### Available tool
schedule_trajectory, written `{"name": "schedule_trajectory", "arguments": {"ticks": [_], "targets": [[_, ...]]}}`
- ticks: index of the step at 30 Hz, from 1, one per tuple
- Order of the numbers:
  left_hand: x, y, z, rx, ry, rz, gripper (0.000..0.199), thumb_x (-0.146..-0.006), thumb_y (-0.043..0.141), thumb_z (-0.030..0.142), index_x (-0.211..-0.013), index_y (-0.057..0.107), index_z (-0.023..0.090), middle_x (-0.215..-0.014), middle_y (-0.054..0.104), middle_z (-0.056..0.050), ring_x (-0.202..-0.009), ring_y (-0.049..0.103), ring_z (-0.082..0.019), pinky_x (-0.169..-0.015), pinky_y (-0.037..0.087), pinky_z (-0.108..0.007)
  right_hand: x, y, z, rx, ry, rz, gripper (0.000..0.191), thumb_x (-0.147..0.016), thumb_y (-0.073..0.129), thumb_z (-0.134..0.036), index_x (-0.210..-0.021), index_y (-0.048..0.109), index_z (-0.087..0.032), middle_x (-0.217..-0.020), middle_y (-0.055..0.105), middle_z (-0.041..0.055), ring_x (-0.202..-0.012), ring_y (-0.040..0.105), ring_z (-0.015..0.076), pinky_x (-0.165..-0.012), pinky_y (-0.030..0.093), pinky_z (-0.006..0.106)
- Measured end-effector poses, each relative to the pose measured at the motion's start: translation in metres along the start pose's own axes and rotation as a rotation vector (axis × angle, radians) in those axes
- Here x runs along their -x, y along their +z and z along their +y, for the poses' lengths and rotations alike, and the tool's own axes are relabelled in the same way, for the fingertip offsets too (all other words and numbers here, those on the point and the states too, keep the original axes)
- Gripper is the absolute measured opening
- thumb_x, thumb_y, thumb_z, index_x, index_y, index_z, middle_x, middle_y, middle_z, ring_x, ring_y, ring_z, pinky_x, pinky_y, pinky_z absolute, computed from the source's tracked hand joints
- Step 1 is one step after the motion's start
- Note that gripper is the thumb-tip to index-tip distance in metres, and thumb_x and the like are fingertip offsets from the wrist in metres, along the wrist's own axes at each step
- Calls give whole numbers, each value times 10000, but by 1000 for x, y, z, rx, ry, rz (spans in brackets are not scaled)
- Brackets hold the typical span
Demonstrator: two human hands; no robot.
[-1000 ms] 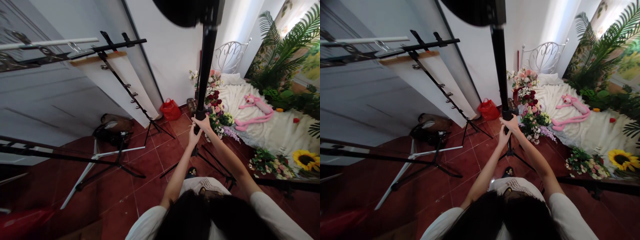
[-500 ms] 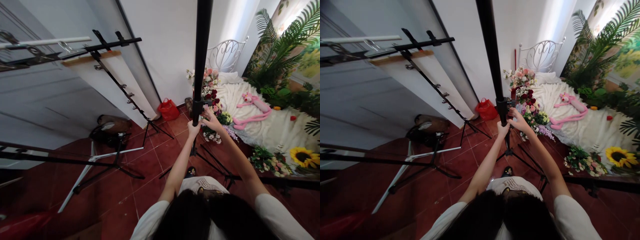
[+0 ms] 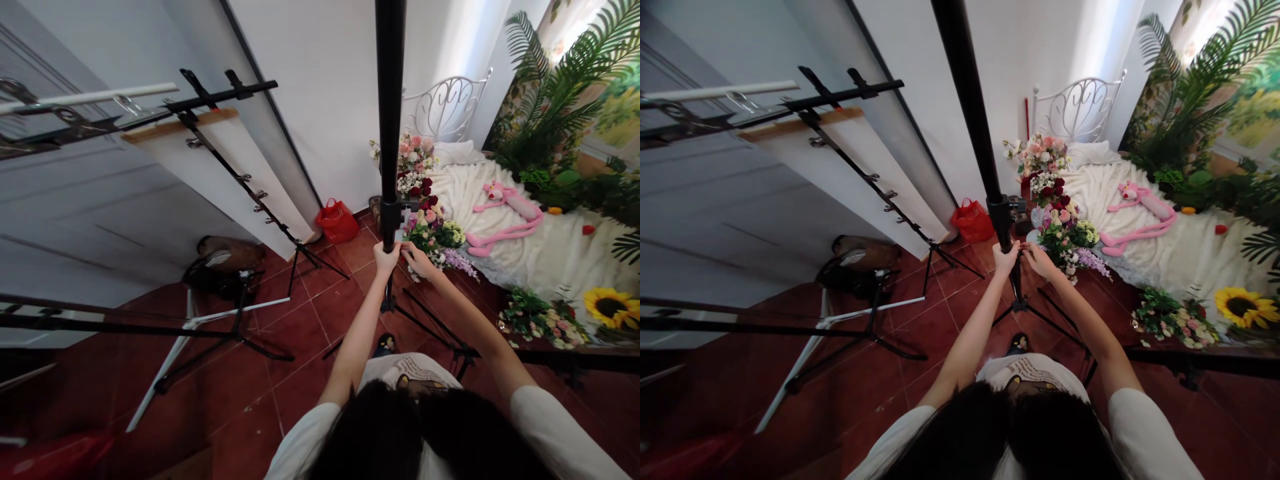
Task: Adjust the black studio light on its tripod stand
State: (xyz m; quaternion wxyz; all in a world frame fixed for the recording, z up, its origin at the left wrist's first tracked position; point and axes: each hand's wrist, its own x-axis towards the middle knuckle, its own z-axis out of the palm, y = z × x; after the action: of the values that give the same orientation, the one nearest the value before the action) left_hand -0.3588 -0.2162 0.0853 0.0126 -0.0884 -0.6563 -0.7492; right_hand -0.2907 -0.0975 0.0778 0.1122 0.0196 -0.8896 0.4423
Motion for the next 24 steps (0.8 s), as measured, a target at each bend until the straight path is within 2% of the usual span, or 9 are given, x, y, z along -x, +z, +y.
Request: {"name": "schedule_trajectory", "arguments": {"ticks": [4, 6, 10, 13, 16, 19, 21, 24], "targets": [[1, 0, -1, 4, 8, 5, 401, -700, 833, 376, -530, 520, 192, -538, 503, 24, -520, 461, -101, -538, 389, -244, -5, 17, 4, -111, 111, 141, 310, -1032, 420, -469, -1155, 541, -212, -1082, 706, 109, -1046, 689, 213, -967, 539, 350], [1, 0, -2, 0, 3, -5, 394, -717, 827, 359, -533, 521, 191, -529, 497, 30, -502, 463, -98, -528, 389, -244, -8, 24, 4, -117, 173, 190, 311, -1020, 421, -485, -1129, 527, -213, -973, 681, 74, -925, 679, 205, -878, 547, 324], [1, -2, -5, 8, 4, -31, 394, -729, 823, 380, -546, 531, 187, -511, 500, 37, -476, 472, -93, -488, 376, -229, -17, 27, 2, -71, 291, 196, 245, -964, 500, -447, -1043, 543, -219, -718, 565, -30, -659, 572, 179, -701, 502, 285], [1, -4, -8, 11, 14, -52, 410, -723, 828, 433, -564, 544, 184, -506, 506, 38, -484, 488, -94, -492, 385, -220, -29, 25, 3, -34, 415, 262, 187, -872, 641, -388, -913, 546, -232, -701, 567, -41, -653, 559, 163, -681, 475, 269], [1, -5, -9, 3, 26, -76, 434, -740, 816, 494, -584, 553, 185, -510, 511, 36, -500, 499, -98, -520, 401, -223, -42, 23, 3, -24, 515, 319, 241, -764, 749, -289, -789, 516, -237, -717, 600, -33, -675, 573, 149, -694, 477, 262], [3, -8, -11, -21, 61, -93, 408, -788, 774, 527, -647, 605, 184, -574, 567, 15, -563, 552, -119, -593, 454, -242, -48, 22, 1, -66, 562, 321, 280, -731, 780, -223, -724, 501, -232, -659, 578, -48, -631, 551, 130, -669, 469, 247], [5, -12, -16, -52, 94, -113, 367, -812, 755, 527, -734, 655, 183, -681, 639, -12, -659, 616, -143, -688, 506, -264, -43, 21, -3, -152, 558, 330, 261, -767, 776, -219, -730, 518, -227, -644, 585, -49, -610, 551, 122, -642, 462, 233], [13, -24, -34, -113, 104, -118, 367, -788, 790, 520, -924, 696, 192, -913, 710, -58, -891, 690, -190, -872, 550, -316, -20, 16, -8, -402, 529, 302, 232, -905, 710, -376, -820, 558, -224, -586, 596, -46, -495, 517, 116, -525, 431, 220]]}}
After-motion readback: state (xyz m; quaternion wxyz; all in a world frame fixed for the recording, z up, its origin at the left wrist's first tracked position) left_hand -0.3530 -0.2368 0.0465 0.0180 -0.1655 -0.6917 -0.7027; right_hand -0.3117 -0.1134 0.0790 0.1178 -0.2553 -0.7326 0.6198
